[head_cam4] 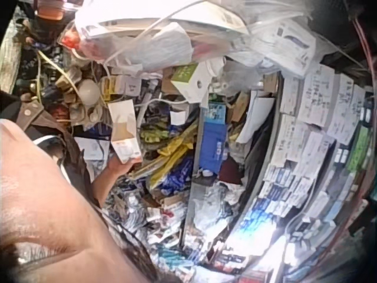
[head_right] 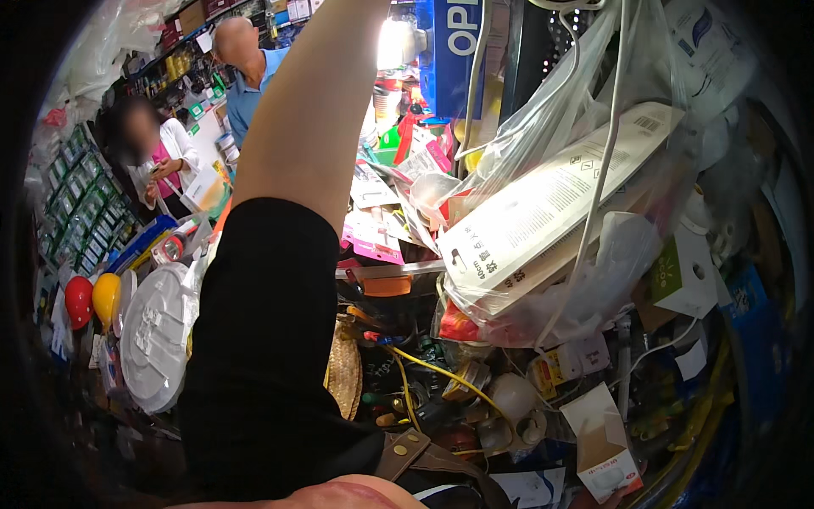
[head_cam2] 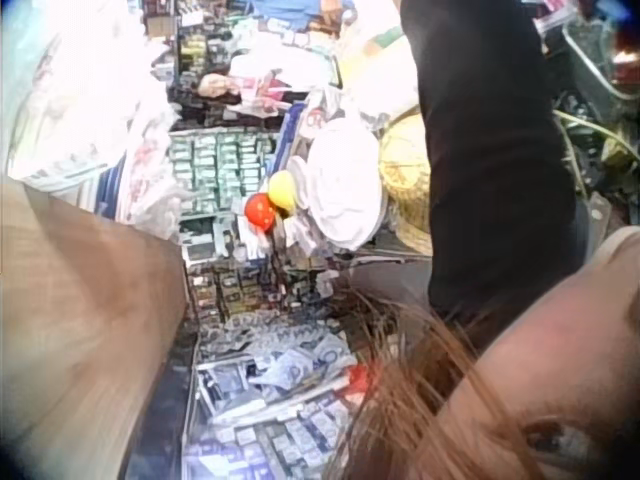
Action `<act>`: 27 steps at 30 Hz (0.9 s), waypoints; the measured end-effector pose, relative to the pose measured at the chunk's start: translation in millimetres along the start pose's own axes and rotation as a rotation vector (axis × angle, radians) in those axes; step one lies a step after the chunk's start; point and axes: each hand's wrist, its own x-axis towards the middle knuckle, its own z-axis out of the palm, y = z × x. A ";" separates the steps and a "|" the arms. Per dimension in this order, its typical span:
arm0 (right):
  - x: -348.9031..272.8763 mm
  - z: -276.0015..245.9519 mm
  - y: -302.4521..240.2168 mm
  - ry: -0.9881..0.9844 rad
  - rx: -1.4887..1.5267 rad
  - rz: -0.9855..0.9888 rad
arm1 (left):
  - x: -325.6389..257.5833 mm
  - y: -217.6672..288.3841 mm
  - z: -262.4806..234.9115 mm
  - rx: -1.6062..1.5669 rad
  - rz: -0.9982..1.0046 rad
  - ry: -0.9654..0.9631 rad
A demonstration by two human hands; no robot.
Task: The person assembles a ceiling light fixture by attaching a mounting bracket to the back of a circular light cover. They then retrieve a light bulb, write on it with a marker, and place it in a plastic bag.
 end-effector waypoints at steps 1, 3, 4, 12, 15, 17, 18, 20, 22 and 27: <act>2.0 1.8 1.0 -0.013 0.008 0.012 | 0.6 -1.3 -9.3 0.080 -0.008 0.068; 4.8 4.3 3.6 -0.017 0.018 0.036 | -0.8 -2.1 -12.2 0.181 -0.038 0.128; 6.1 4.7 4.1 -0.016 0.021 0.044 | -1.3 -2.6 -14.4 0.210 -0.060 0.129; 4.6 0.9 4.1 0.019 0.036 0.043 | -3.3 6.3 -14.0 0.182 -0.196 0.072; 3.9 -1.1 3.5 0.034 0.045 0.040 | -4.9 8.0 -14.5 0.268 -0.268 0.100; 2.0 -1.6 3.7 0.054 0.055 0.034 | -5.5 10.7 -12.6 0.245 -0.313 0.050; 0.2 -2.0 3.5 0.066 0.061 0.030 | -11.2 8.7 -8.8 0.116 -0.307 0.018; -0.5 -0.8 4.8 0.058 0.087 0.032 | -7.2 11.6 -21.0 0.083 -0.329 -0.058; 2.2 1.3 6.6 0.036 0.111 0.055 | 1.5 6.5 -33.3 0.165 -0.369 -0.065; 0.8 -10.2 7.9 -0.027 0.085 0.000 | -2.4 14.1 -9.5 0.102 -0.376 0.044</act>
